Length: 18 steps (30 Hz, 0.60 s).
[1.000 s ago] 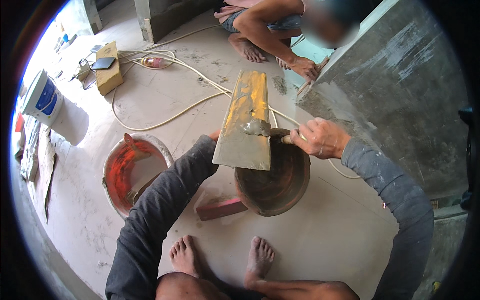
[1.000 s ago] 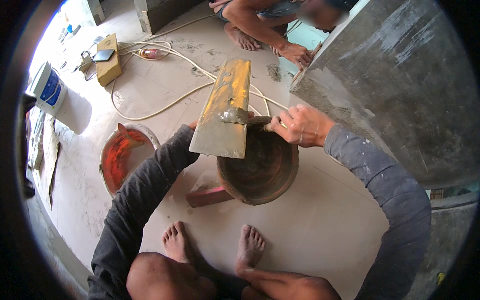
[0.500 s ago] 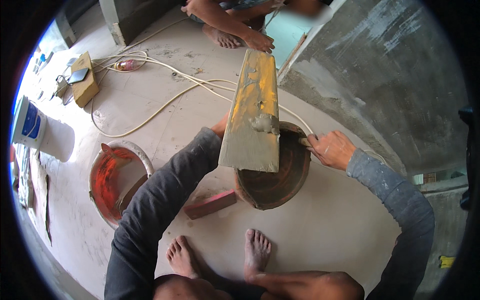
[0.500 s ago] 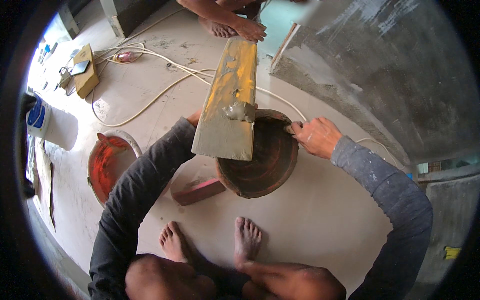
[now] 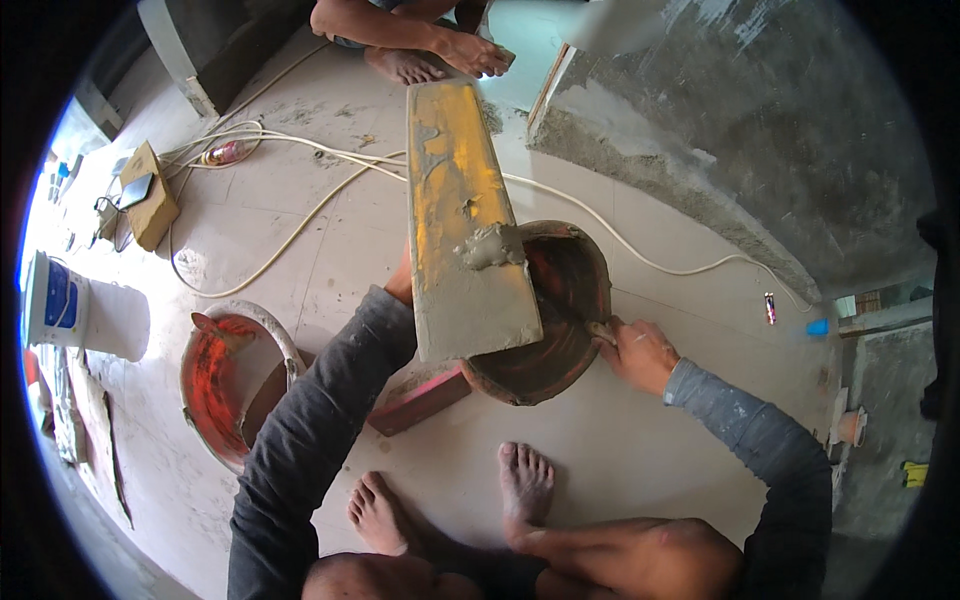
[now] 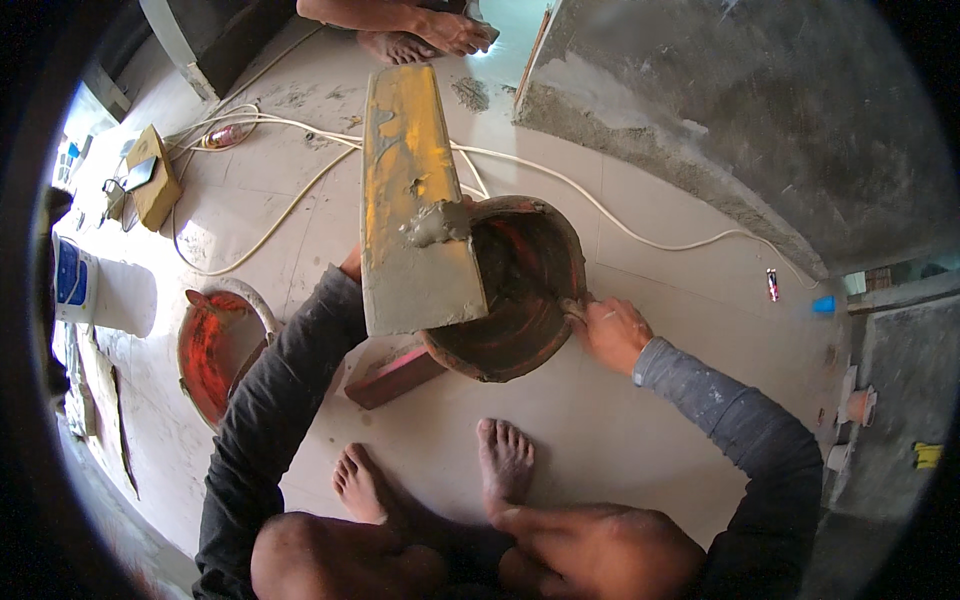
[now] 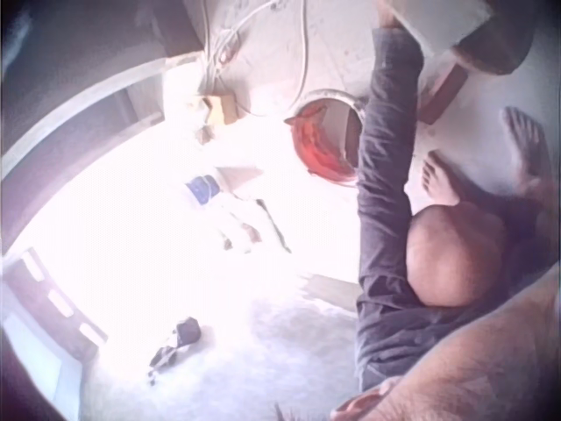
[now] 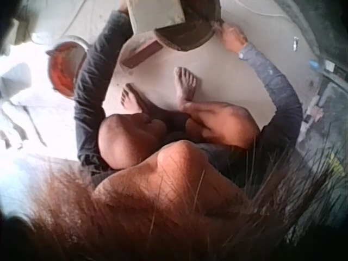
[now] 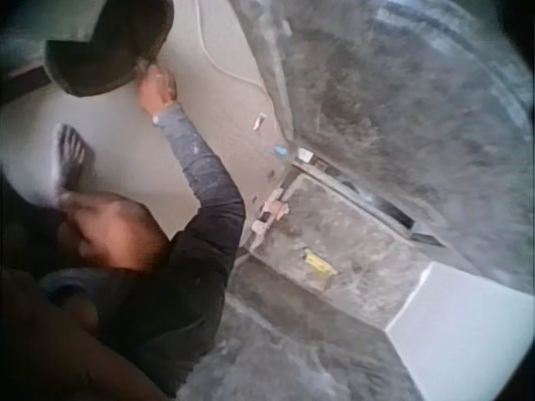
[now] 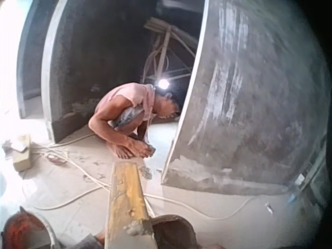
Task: The person applies plaster to the lower section of a wall using a trowel and a smaller hand tool. They smooth the surface along the baseboard area, then scrape excess material from the tools into a bucket.
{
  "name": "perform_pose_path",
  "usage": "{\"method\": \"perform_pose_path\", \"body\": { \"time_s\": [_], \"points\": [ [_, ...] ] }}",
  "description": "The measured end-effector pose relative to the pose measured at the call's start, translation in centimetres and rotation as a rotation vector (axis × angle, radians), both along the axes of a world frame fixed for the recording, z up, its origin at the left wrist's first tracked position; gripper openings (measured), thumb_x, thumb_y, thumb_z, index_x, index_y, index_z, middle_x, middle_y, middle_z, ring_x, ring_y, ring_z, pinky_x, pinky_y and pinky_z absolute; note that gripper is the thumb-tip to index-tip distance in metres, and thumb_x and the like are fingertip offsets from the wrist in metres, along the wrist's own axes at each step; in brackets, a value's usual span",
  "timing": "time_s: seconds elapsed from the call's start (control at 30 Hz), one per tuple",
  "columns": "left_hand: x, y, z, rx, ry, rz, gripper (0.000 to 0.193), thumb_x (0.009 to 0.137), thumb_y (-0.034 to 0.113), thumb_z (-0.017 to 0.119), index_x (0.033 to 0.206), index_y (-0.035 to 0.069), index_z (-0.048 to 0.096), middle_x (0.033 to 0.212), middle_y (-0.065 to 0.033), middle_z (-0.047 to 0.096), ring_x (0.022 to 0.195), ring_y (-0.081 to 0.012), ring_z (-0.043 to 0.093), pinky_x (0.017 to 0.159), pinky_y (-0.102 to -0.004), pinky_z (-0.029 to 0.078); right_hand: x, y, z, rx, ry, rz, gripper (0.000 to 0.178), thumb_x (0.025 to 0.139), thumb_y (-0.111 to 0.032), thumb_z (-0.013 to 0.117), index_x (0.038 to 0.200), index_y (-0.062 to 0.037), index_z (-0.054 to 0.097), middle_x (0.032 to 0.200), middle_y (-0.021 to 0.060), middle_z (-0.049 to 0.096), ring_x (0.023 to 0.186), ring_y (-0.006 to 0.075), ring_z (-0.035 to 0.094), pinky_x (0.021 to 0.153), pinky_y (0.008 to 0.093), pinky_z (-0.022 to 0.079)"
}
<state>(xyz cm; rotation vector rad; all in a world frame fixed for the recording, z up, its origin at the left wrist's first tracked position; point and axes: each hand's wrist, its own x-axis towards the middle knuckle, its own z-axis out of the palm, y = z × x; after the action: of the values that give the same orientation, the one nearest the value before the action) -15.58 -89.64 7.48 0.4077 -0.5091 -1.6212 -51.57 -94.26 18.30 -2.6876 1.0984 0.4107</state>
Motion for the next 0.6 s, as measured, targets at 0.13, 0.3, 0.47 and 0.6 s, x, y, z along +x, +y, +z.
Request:
{"method": "perform_pose_path", "body": {
  "time_s": [0.13, 0.3, 0.47, 0.6],
  "points": [
    [-0.8, 2.1, 0.0, 0.047, 0.064, -0.017, 0.049, 0.109, 0.032, 0.042, 0.147, 0.002, 0.045, 0.146, -0.0162, 0.053, 0.129, -0.0245, 0.056, 0.108, -0.0388, 0.049, -0.1, 3.0, -2.0, 0.2, -0.105, -0.234, 0.043, 0.098, -0.037, 0.059, 0.108, 0.0047, 0.064, 0.095, 0.0299, 0.068, 0.093, 0.049, 0.065, 0.082, 0.0556, 0.053],
    [-2.3, 4.3, 2.5, 0.023, 0.067, -0.064, 0.055, 0.108, 0.037, 0.04, 0.149, 0.0, 0.042, 0.152, -0.0154, 0.048, 0.139, -0.0261, 0.047, 0.117, -0.04, 0.04, -0.1, 8.2, -4.6, 0.295, -0.202, -0.416, 0.05, 0.098, -0.041, 0.057, 0.106, 0.0075, 0.066, 0.096, 0.0316, 0.068, 0.095, 0.0476, 0.066, 0.085, 0.0528, 0.053],
    [-4.3, 6.0, 4.7, 0.027, 0.124, -0.007, 0.058, 0.107, 0.039, 0.04, 0.15, -0.001, 0.041, 0.155, -0.0167, 0.044, 0.142, -0.0277, 0.043, 0.119, -0.0403, 0.037, 1.6, 12.4, -3.4, 0.614, -0.266, -0.556, 0.053, 0.101, -0.043, 0.053, 0.101, 0.0092, 0.064, 0.098, 0.0309, 0.066, 0.093, 0.0424, 0.065, 0.084, 0.0487, 0.052],
    [-4.9, 6.7, 5.6, 0.023, 0.021, 0.004, 0.059, 0.107, 0.04, 0.04, 0.15, 0.0, 0.04, 0.156, -0.0186, 0.042, 0.145, -0.0288, 0.04, 0.121, -0.0413, 0.034, 4.2, 14.3, -1.5, 0.993, -0.375, -0.861, 0.042, 0.104, -0.039, 0.052, 0.094, 0.0012, 0.06, 0.066, 0.0114, 0.056, 0.053, 0.0213, 0.054, 0.048, 0.0378, 0.042]
  ]
}}
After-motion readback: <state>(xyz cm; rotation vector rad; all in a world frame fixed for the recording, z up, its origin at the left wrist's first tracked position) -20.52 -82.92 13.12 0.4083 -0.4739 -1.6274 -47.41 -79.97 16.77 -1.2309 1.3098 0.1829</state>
